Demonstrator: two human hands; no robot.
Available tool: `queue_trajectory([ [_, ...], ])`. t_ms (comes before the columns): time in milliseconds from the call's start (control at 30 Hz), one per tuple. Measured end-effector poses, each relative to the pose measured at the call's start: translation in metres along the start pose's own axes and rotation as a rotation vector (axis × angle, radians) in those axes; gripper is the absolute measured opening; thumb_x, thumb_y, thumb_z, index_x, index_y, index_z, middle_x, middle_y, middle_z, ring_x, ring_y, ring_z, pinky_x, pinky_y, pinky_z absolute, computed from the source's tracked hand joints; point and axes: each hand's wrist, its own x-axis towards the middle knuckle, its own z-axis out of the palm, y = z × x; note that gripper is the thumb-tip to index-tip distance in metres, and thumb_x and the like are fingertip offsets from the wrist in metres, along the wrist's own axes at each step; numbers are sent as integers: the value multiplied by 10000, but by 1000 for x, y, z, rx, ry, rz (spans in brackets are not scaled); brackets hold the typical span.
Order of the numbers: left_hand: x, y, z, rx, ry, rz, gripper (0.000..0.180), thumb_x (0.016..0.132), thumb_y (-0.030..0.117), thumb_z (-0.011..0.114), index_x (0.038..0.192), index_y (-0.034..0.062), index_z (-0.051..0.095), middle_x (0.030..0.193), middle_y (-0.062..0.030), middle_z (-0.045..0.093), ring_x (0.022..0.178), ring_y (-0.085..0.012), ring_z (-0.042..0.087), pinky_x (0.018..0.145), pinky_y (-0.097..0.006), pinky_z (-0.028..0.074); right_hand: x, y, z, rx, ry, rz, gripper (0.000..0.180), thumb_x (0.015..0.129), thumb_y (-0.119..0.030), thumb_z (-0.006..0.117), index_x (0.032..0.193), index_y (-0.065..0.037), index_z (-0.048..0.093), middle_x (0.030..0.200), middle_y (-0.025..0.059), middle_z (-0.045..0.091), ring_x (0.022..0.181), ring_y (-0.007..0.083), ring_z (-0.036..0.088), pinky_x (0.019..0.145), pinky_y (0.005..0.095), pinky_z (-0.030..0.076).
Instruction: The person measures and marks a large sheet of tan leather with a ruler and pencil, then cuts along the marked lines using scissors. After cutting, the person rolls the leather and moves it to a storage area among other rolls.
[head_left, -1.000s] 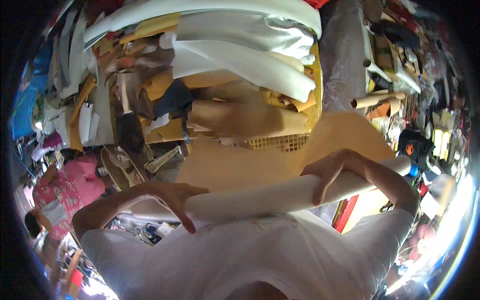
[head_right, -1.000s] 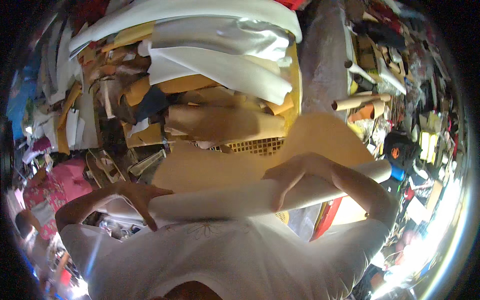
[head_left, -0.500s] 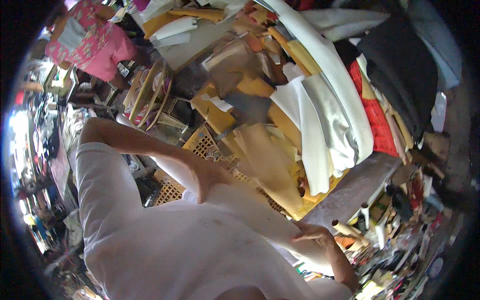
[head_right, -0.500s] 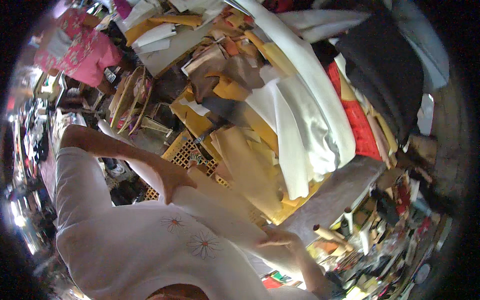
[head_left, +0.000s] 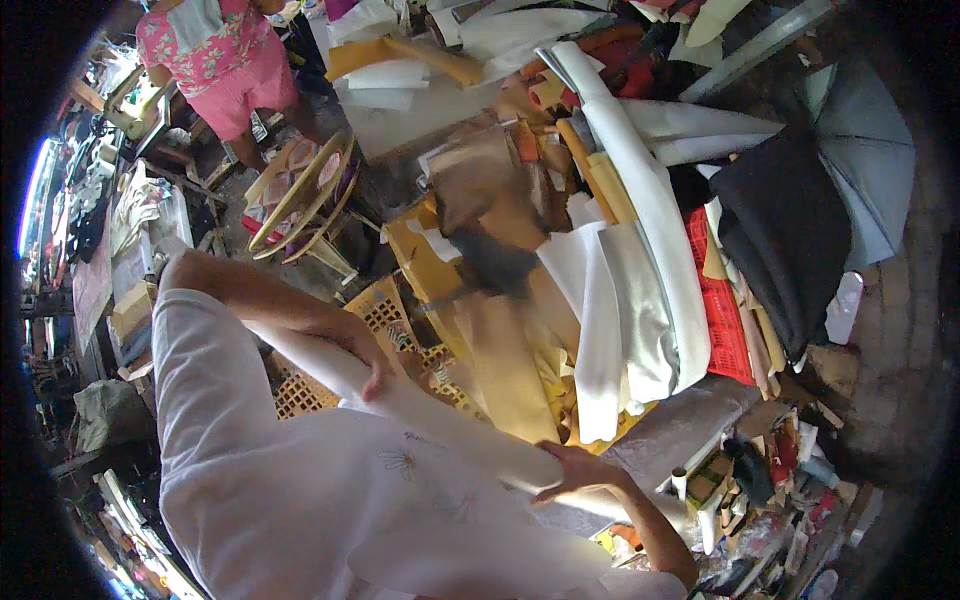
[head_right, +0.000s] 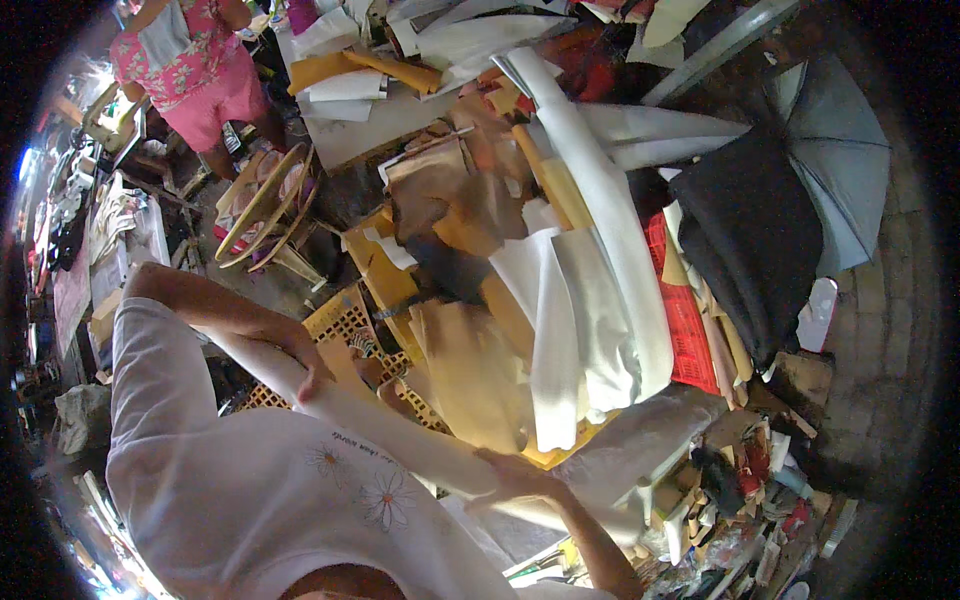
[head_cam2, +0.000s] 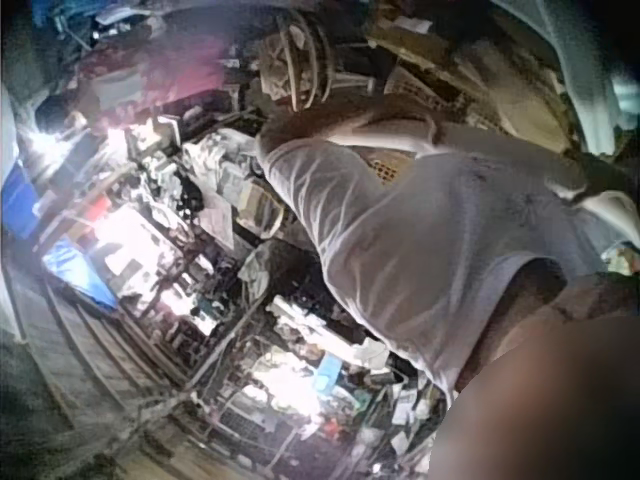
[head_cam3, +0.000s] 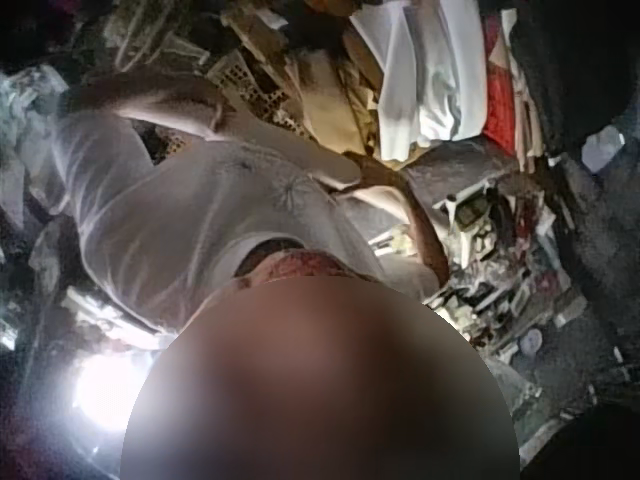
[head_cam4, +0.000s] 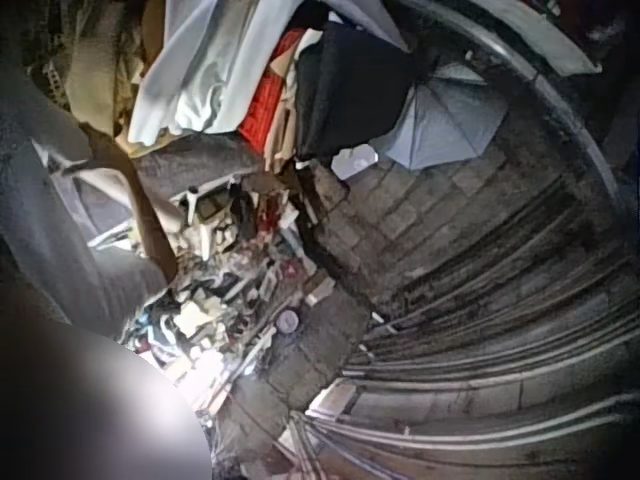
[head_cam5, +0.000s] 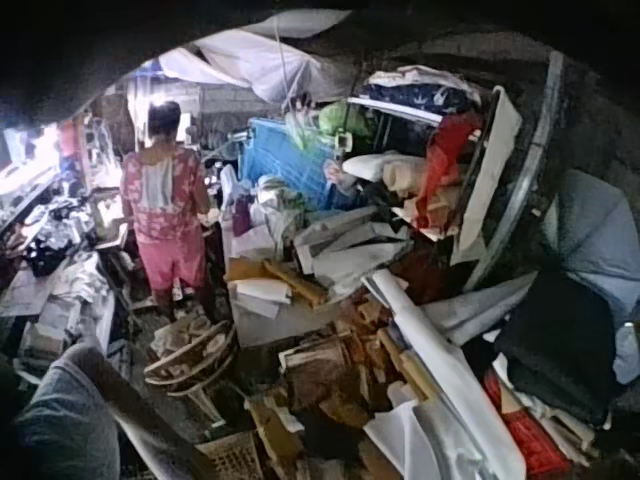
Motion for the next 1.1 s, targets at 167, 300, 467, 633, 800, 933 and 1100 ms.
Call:
queue_trajectory([
  [167,17,-7,36,201,237,130,881,585,340,833,1301,23,431,1125,-186,615,1026,-295,604,845,-402,482,22,-4,-27,208,-285,221,770,598,-375,852,1238,-79,542,1046,100,664,964,252,633,827,360,499],
  [300,15,-11,48,248,288,-36,930,552,385,836,1323,50,438,1234,-198,569,1112,-374,563,962,-464,418,33,-5,-38,277,-430,289,780,617,-404,850,1251,-71,540,1121,105,642,1013,218,615,872,343,490],
  [467,-11,-23,39,-175,106,-92,961,559,404,840,1341,43,416,1240,-199,566,1122,-367,560,953,-455,433,47,-35,-41,-230,-40,16,781,561,-396,874,1202,-78,559,1089,153,662,992,301,649,849,384,517],
  [633,-7,-34,63,-49,324,44,941,592,388,840,1351,36,409,1198,-186,585,1098,-333,572,918,-429,457,83,-47,-72,150,-571,5,840,566,-483,854,1213,-45,547,1078,133,667,995,281,642,855,357,504],
  [800,-45,-67,26,-494,233,-30,840,658,293,848,1334,25,426,1118,-161,629,1023,-275,608,865,-386,480,103,-87,-101,-152,-250,31,840,611,-519,821,1231,-44,512,1118,138,640,1076,278,599,889,359,468],
  [933,-99,-94,-4,-492,254,-45,845,658,293,848,1337,25,423,1120,-162,628,1025,-275,608,867,-386,480,146,-134,-127,-294,-46,66,798,586,-464,848,1202,-92,504,1100,144,637,1032,304,616,811,394,488],
  [1100,-139,-110,-15,-329,431,-10,850,658,293,850,1340,24,419,1124,-164,627,1027,-275,608,870,-385,479,232,-142,-213,-160,-232,31,786,578,-441,850,1195,-94,508,1052,145,645,993,313,627,792,401,494],
])
